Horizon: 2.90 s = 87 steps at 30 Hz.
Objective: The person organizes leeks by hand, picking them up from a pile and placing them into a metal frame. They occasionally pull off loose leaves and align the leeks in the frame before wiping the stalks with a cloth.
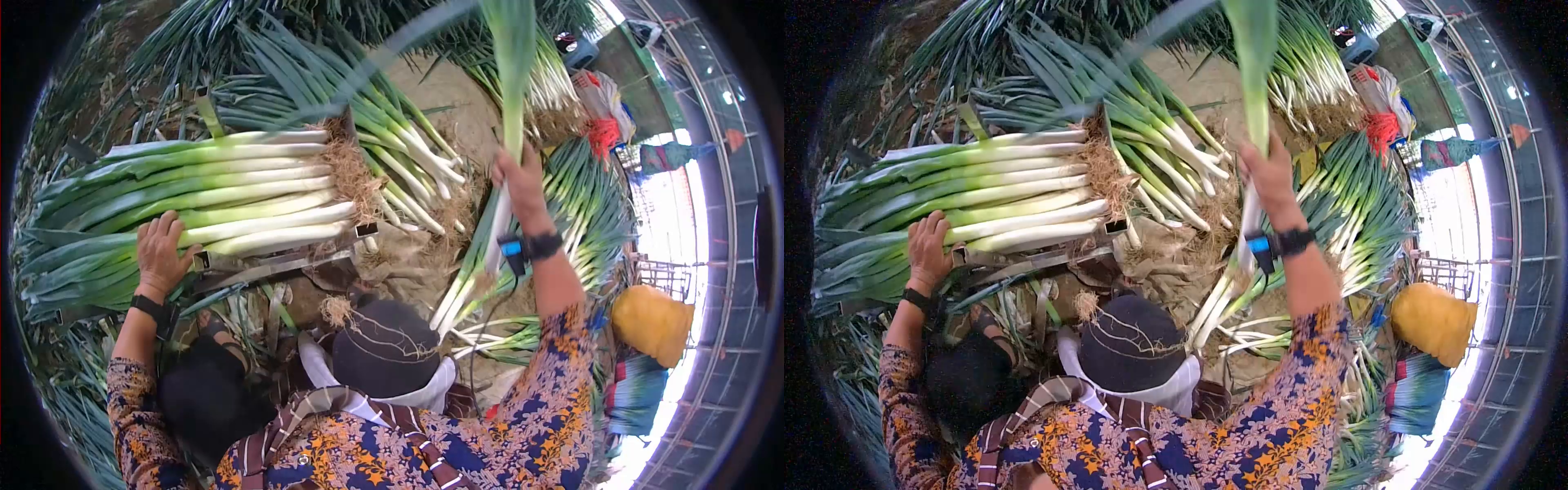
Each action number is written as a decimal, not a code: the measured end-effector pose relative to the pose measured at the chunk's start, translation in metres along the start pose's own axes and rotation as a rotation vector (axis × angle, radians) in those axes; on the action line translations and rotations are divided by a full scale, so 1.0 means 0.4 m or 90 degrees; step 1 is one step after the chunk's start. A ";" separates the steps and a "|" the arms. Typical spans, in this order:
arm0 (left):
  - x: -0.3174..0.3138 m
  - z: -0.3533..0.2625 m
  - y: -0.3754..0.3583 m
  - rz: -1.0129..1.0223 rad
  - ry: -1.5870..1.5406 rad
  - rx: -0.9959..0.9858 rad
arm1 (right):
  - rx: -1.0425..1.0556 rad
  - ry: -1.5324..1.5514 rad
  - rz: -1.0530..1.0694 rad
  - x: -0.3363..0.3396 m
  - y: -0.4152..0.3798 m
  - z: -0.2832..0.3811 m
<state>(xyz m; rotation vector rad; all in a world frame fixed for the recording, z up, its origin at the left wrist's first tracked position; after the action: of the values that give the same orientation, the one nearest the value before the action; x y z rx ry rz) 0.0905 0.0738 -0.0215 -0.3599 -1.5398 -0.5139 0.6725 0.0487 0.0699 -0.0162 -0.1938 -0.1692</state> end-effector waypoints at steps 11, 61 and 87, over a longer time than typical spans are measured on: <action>0.016 -0.023 0.010 0.051 -0.009 0.017 | -0.394 -0.435 -0.446 0.287 -0.564 -0.706; 0.014 0.001 -0.007 0.031 -0.004 0.033 | 0.482 -0.405 0.277 -0.741 0.098 0.139; 0.081 -0.045 0.035 -0.042 0.020 -0.066 | 0.203 -0.526 0.661 -0.942 -0.005 -0.240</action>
<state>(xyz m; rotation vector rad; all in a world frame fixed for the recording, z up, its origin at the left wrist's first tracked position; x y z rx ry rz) 0.1118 0.0734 0.0117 -0.3792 -1.5022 -0.6494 0.3260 0.1061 -0.0972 0.1327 -1.0008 0.9257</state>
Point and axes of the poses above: each hand's wrist, its own y-axis towards the middle knuckle, its own x-axis out of the back of the hand, z = x × y, the point moved 6 cm from there along y, towards the middle knuckle, and after that the axes turned 8 degrees about z, right-handed, at the moved point
